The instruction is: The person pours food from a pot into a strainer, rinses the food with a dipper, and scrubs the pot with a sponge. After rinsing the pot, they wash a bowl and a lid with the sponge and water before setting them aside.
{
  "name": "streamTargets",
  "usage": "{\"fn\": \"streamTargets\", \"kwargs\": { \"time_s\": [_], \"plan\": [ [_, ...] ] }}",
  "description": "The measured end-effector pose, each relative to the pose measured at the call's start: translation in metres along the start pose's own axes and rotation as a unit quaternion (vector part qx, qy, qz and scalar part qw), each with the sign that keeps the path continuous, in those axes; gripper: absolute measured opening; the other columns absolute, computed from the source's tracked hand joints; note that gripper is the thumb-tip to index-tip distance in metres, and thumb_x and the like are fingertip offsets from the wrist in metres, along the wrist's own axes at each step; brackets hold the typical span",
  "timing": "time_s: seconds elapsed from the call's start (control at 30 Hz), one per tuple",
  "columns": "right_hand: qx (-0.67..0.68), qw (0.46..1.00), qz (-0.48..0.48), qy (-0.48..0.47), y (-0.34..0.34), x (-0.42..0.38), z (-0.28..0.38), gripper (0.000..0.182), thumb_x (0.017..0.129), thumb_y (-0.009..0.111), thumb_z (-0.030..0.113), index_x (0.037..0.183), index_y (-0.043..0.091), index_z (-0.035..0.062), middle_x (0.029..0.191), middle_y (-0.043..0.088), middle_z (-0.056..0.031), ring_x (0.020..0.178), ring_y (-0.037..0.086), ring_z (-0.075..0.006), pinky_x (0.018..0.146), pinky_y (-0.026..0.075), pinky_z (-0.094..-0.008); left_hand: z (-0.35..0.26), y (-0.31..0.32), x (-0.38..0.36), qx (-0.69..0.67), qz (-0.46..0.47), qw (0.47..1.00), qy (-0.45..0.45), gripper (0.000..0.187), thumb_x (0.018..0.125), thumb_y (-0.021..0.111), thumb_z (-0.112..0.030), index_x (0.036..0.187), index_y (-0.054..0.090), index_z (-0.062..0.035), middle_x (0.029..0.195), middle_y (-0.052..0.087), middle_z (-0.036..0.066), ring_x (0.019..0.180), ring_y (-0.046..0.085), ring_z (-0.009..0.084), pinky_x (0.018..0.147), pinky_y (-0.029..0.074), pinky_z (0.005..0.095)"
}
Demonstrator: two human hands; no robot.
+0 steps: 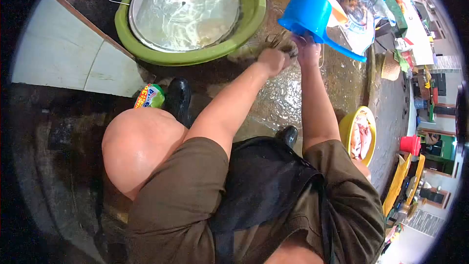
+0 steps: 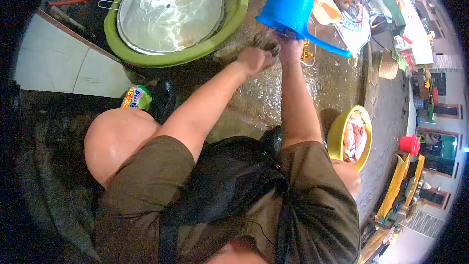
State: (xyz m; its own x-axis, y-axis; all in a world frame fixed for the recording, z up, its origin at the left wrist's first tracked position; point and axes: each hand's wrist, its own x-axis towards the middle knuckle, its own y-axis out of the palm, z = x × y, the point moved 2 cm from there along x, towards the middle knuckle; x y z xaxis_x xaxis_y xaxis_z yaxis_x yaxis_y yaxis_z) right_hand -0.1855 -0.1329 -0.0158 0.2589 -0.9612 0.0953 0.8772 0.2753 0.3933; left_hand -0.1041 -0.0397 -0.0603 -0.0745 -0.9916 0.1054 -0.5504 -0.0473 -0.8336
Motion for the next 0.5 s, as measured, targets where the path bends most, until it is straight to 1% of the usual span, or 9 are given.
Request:
{"fn": "streamTargets", "kwargs": {
  "time_s": [0.07,0.13,0.17,0.23,0.27,0.3,0.33,0.43,0.5],
  "plan": [
    [-0.041,0.999,0.024,-0.015,0.003,0.008,-0.012,0.029,0.085,0.050,0.003,0.112,0.041,-0.0024,0.099,0.056,-0.0175,0.080,0.062,-0.0287,0.066,0.056,-0.0389,-0.004,0.024,-0.016,-0.022,0.026,0.999,0.016,0.013,0.075,0.051,-0.015,0.081,0.060,-0.0078,0.084,0.062,0.017,0.080,0.061,0.0327,0.065,0.048,0.0435],
    [-0.135,0.989,0.053,-0.024,0.015,0.013,-0.020,0.026,0.085,0.053,0.007,0.108,0.044,-0.0040,0.094,0.058,-0.0197,0.081,0.062,-0.0291,0.064,0.056,-0.0399,-0.012,0.055,-0.028,0.001,-0.059,0.991,0.119,0.012,0.076,0.051,-0.014,0.078,0.061,-0.0081,0.078,0.062,0.017,0.079,0.061,0.0330,0.066,0.048,0.0433],
    [-0.047,0.998,0.004,0.042,0.045,0.003,-0.007,0.024,0.086,0.053,0.010,0.104,0.047,-0.0054,0.089,0.060,-0.0206,0.073,0.064,-0.0292,0.060,0.057,-0.0385,-0.008,0.080,-0.031,0.002,-0.057,0.991,0.121,0.012,0.076,0.051,-0.014,0.078,0.061,-0.0081,0.078,0.062,0.017,0.079,0.061,0.0330,0.066,0.048,0.0433],
    [-0.199,0.979,0.003,0.038,0.064,0.018,-0.024,0.023,0.087,0.052,0.016,0.101,0.053,-0.0027,0.073,0.061,-0.0141,0.053,0.062,-0.0264,0.049,0.054,-0.0362,0.003,0.125,-0.035,-0.106,0.002,0.993,0.047,0.017,0.077,0.050,-0.016,0.080,0.064,-0.0074,0.082,0.063,0.014,0.080,0.063,0.0306,0.070,0.049,0.0418],
    [-0.414,0.905,0.056,-0.079,0.099,0.012,-0.025,0.021,0.086,0.051,0.014,0.100,0.056,-0.0009,0.072,0.062,-0.0127,0.053,0.062,-0.0217,0.048,0.051,-0.0337,0.007,0.122,-0.043,-0.037,0.030,0.998,0.051,0.019,0.079,0.049,-0.019,0.081,0.064,-0.0079,0.084,0.063,0.015,0.080,0.063,0.0307,0.070,0.049,0.0415],
    [-0.484,0.863,0.052,-0.131,0.103,0.026,-0.052,0.026,0.079,0.057,0.020,0.098,0.057,0.0026,0.073,0.062,-0.0217,0.065,0.063,-0.0330,0.064,0.049,-0.0429,0.016,0.118,-0.056,0.031,0.056,0.997,0.050,0.021,0.081,0.048,-0.021,0.083,0.064,-0.0084,0.085,0.063,0.015,0.081,0.063,0.0308,0.071,0.049,0.0412],
    [-0.610,0.764,0.033,-0.206,0.124,0.013,-0.046,0.029,0.078,0.058,0.024,0.099,0.057,0.0039,0.078,0.063,-0.0213,0.075,0.062,-0.0356,0.069,0.048,-0.0449,0.025,0.120,-0.060,0.084,0.099,0.991,0.035,0.022,0.083,0.049,-0.023,0.086,0.064,-0.0085,0.090,0.062,0.015,0.085,0.062,0.0298,0.072,0.050,0.0405],
    [-0.718,0.685,0.089,-0.090,0.170,-0.009,-0.037,0.032,0.081,0.052,0.025,0.108,0.050,0.0064,0.083,0.064,-0.0182,0.083,0.062,-0.0344,0.069,0.047,-0.0444,0.054,0.131,-0.067,0.031,0.100,0.994,0.023,0.021,0.083,0.051,-0.024,0.090,0.064,-0.0088,0.097,0.061,0.013,0.091,0.060,0.0287,0.074,0.050,0.0399],
    [-0.730,0.667,0.117,-0.089,0.179,-0.014,-0.053,0.032,0.082,0.050,0.023,0.109,0.050,0.0047,0.084,0.064,-0.0180,0.083,0.062,-0.0342,0.070,0.046,-0.0441,0.080,0.181,-0.056,0.071,0.107,0.990,0.057,0.021,0.081,0.056,-0.024,0.094,0.064,-0.0107,0.103,0.059,0.012,0.096,0.058,0.0276,0.077,0.049,0.0403]
  ]
}}
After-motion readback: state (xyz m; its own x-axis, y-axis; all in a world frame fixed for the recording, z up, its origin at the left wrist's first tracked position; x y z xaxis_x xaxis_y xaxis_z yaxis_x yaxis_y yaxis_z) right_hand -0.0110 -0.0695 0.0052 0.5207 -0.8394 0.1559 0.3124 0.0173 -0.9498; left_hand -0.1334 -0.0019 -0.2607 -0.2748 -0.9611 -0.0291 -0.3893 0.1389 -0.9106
